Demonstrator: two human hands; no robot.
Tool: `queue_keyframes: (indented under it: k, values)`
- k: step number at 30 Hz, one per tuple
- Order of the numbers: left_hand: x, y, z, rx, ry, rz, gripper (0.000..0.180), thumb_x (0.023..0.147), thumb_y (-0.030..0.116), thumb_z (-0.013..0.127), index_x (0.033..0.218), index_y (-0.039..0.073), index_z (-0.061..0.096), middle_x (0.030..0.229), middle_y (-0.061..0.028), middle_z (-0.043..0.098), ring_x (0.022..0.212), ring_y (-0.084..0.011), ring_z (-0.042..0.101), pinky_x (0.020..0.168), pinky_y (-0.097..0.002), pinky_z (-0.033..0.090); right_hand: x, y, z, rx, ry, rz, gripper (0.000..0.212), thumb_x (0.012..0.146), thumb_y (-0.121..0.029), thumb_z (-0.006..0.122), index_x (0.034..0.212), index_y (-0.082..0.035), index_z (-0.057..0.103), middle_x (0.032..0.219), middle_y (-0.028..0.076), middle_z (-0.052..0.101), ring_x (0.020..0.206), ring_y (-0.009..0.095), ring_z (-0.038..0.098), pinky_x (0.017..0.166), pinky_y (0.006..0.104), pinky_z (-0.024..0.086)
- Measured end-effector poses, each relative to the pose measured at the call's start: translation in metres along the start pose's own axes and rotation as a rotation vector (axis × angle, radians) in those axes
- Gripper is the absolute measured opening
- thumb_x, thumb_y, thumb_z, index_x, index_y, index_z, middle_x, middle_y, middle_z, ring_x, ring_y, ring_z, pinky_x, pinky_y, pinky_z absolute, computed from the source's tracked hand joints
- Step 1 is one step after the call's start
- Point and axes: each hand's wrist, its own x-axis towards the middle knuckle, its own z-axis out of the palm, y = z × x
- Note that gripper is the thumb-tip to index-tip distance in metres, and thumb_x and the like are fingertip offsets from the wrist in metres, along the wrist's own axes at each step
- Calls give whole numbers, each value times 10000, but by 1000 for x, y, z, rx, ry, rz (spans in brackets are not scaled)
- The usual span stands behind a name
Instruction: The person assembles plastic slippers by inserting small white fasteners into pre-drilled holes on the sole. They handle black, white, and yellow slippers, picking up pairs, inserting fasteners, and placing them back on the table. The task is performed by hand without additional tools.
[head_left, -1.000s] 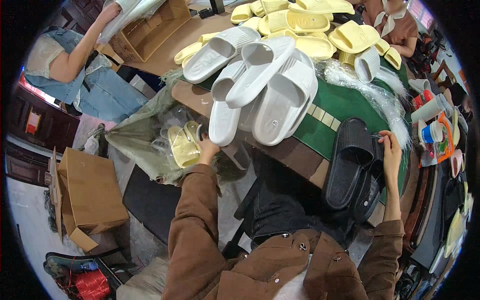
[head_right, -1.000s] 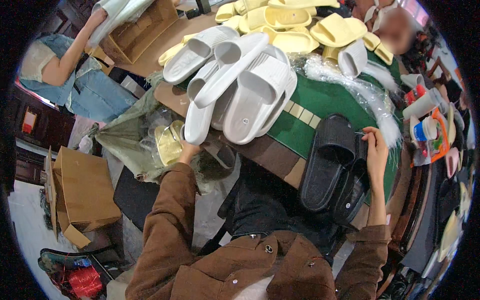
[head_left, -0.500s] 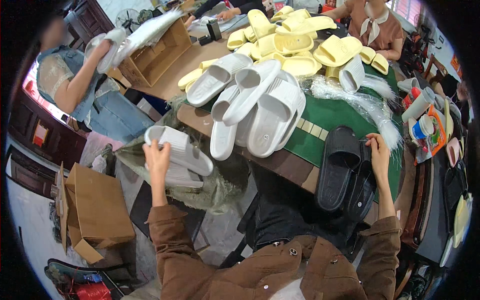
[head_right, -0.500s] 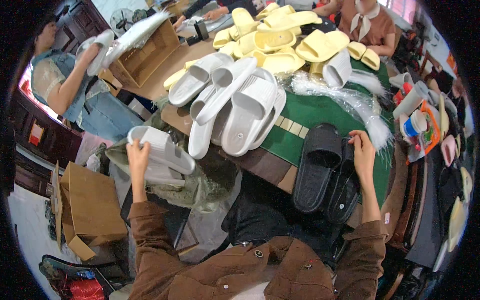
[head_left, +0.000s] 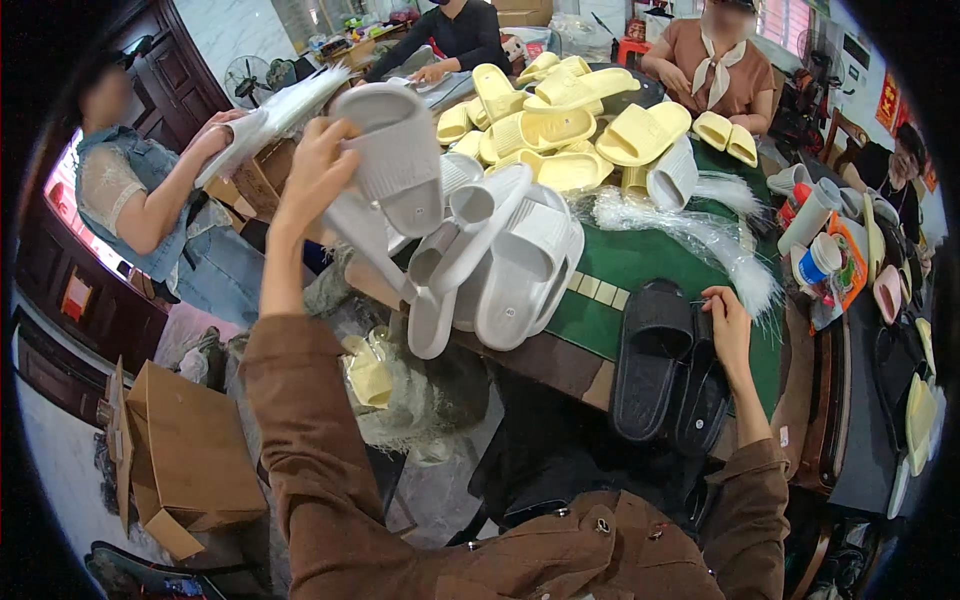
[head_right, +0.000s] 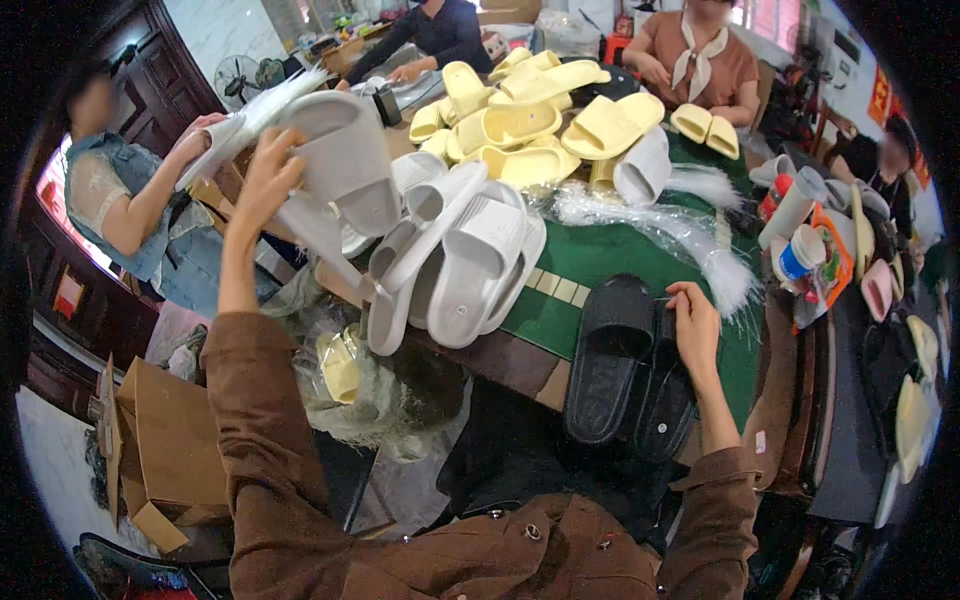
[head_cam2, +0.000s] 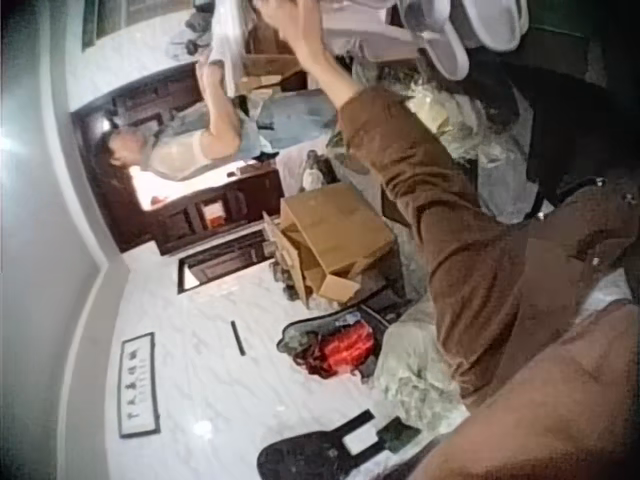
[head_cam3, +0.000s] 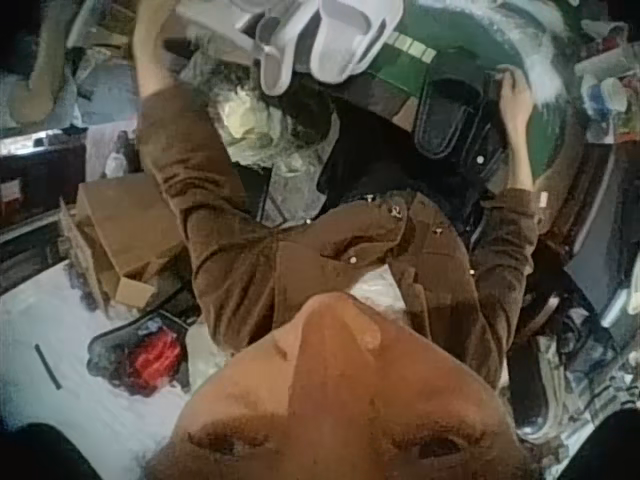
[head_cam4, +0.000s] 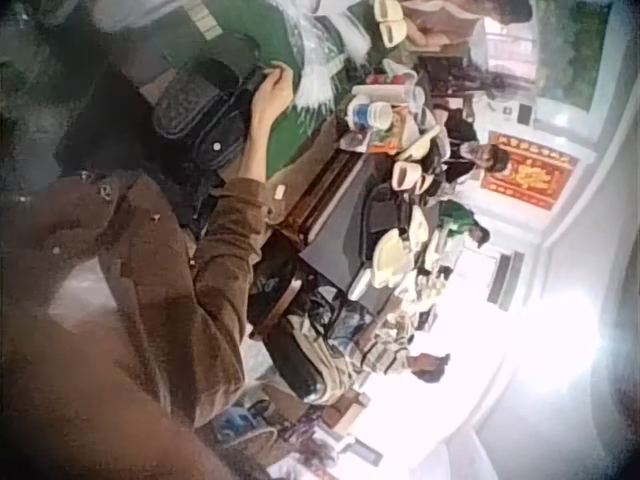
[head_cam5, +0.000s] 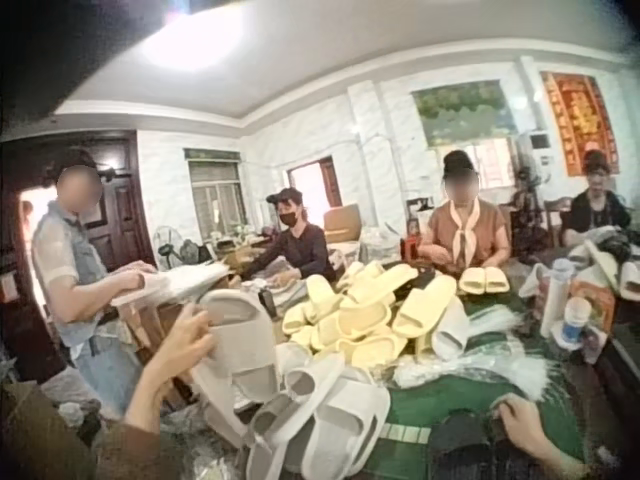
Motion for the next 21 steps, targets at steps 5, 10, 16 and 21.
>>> queue_keyframes:
  k: [5, 10, 16, 21]
  values:
    - [-4, 16, 109, 408, 235, 113, 603, 783, 113, 612, 1357, 265, 508, 1464, -112, 369, 1420, -349, 216, 1063, -718, 129, -1, -2, 1, 10, 4, 6, 174, 961, -88, 471, 986, -11, 625, 764, 95, 649, 718, 183, 643, 668, 307, 480]
    - [-27, 20, 164, 43, 183, -126, 680, 775, 99, 632, 1416, 234, 451, 1529, -118, 269, 1430, -399, 175, 1062, -723, 129, -3, -1, 3, 19, 19, -4, 166, 948, -82, 476, 978, -21, 626, 757, 91, 647, 707, 215, 638, 662, 318, 475]
    - [-47, 11, 150, -101, 316, -107, 809, 750, 64, 651, 1483, 221, 347, 1530, -266, 162, 1422, -471, 133, 1117, -598, 181, -3, -4, 2, 17, 28, 12, 169, 948, -80, 472, 978, -20, 627, 771, 106, 650, 731, 236, 650, 677, 339, 481]
    - [-82, 25, 152, 8, 165, -366, 934, 713, -14, 646, 1523, 230, 248, 1524, -288, 145, 1418, -485, 131, 1134, -530, 210, -2, 0, 3, 8, 25, 8, 168, 940, -73, 474, 982, -22, 628, 776, 111, 652, 747, 250, 656, 684, 348, 484]
